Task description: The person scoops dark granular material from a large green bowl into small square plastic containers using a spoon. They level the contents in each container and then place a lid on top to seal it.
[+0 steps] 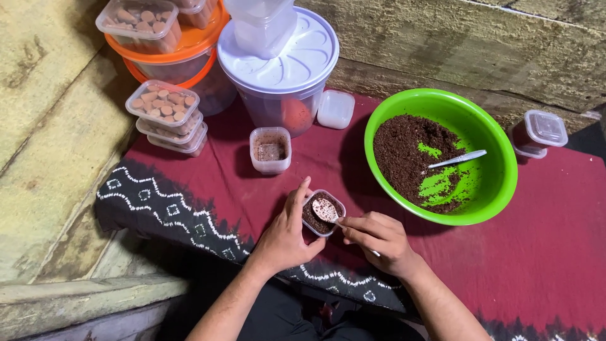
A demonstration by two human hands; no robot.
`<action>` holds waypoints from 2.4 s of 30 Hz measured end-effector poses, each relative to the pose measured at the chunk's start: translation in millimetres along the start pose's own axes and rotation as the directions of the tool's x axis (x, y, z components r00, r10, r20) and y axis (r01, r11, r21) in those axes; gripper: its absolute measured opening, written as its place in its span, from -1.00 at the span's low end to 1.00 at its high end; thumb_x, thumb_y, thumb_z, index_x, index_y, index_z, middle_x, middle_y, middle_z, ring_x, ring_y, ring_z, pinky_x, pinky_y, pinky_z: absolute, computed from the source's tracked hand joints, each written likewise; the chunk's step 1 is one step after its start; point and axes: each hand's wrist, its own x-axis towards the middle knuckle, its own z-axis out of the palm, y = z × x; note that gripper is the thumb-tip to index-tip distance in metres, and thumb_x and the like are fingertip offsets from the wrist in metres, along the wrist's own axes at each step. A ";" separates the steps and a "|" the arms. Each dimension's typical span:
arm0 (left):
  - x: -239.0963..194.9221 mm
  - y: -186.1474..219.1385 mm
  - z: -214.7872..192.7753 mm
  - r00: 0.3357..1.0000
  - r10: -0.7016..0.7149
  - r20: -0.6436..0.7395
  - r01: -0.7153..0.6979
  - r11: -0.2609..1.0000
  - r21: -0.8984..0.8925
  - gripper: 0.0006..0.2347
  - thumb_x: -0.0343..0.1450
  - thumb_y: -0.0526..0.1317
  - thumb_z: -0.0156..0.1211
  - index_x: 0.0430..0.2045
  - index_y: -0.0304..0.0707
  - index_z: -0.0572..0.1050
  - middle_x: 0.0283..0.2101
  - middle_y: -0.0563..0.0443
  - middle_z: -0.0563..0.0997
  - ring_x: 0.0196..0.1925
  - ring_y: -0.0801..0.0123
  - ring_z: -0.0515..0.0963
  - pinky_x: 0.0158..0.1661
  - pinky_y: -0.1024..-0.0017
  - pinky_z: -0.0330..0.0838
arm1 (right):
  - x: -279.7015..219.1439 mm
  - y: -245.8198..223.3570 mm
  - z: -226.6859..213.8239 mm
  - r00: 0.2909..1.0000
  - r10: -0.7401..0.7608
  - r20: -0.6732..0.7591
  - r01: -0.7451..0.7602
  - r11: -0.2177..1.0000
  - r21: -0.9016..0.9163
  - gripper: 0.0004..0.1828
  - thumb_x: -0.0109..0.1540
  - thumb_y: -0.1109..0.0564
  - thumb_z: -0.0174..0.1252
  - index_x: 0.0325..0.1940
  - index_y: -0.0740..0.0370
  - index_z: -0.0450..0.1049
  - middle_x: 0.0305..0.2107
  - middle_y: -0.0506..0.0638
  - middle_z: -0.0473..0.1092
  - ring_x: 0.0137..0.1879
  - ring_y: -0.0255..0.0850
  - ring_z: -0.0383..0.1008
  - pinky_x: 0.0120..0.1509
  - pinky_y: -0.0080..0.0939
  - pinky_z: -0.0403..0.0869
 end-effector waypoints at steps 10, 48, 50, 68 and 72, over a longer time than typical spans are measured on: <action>0.2 -1.8 0.7 1.000 -0.001 0.001 0.001 1.000 -0.023 -0.06 0.14 -0.39 0.37 0.43 -0.57 -0.09 0.14 -0.47 0.41 0.20 -0.33 0.46 0.20 -0.07 0.34 | 2.1 0.6 0.3 0.999 0.028 0.041 -0.029 0.999 0.039 -0.93 0.25 0.26 0.26 -0.29 0.30 0.63 -0.31 0.12 0.61 -0.50 0.00 0.51 -0.44 -0.14 0.51; 0.4 -4.8 2.6 0.992 -0.122 -0.012 0.122 0.992 -0.030 0.00 0.12 -0.32 0.46 0.46 -0.43 -0.09 0.08 -0.30 0.48 0.15 -0.20 0.52 0.18 -0.05 0.39 | 2.7 -0.5 4.5 1.000 -0.018 0.019 0.017 0.999 0.043 -0.92 0.27 0.24 0.25 -0.28 0.29 0.62 -0.31 0.10 0.60 -0.44 0.04 0.50 -0.34 -0.12 0.55; 1.5 -3.0 1.4 0.992 -0.126 -0.003 0.125 0.990 -0.059 -0.01 0.12 -0.35 0.45 0.46 -0.42 -0.09 0.08 -0.31 0.49 0.16 -0.20 0.53 0.18 -0.04 0.40 | 1.5 -2.9 4.2 1.000 -0.009 -0.003 0.009 0.999 0.051 -0.93 0.26 0.25 0.26 -0.28 0.29 0.63 -0.31 0.10 0.61 -0.44 0.03 0.51 -0.34 -0.13 0.55; 4.8 -13.3 -3.4 0.983 -0.157 0.100 0.182 0.924 -0.337 -0.15 0.31 -0.68 0.02 0.49 -0.35 -0.28 0.37 -0.48 0.30 0.40 -0.25 0.27 0.28 0.04 0.31 | -3.3 -0.2 0.5 0.999 0.005 -0.041 -0.004 1.000 0.017 -0.94 0.24 0.26 0.28 -0.30 0.29 0.64 -0.29 0.10 0.63 -0.51 -0.05 0.47 -0.39 -0.18 0.52; 3.5 -15.3 -0.4 0.988 -0.153 0.029 0.154 0.930 -0.333 -0.15 0.30 -0.66 0.08 0.49 -0.37 -0.24 0.32 -0.51 0.35 0.37 -0.26 0.34 0.26 0.05 0.36 | -0.9 1.1 3.0 0.999 0.033 -0.024 -0.032 0.999 0.023 -0.94 0.24 0.27 0.28 -0.32 0.30 0.63 -0.32 0.11 0.63 -0.52 -0.02 0.50 -0.43 -0.16 0.52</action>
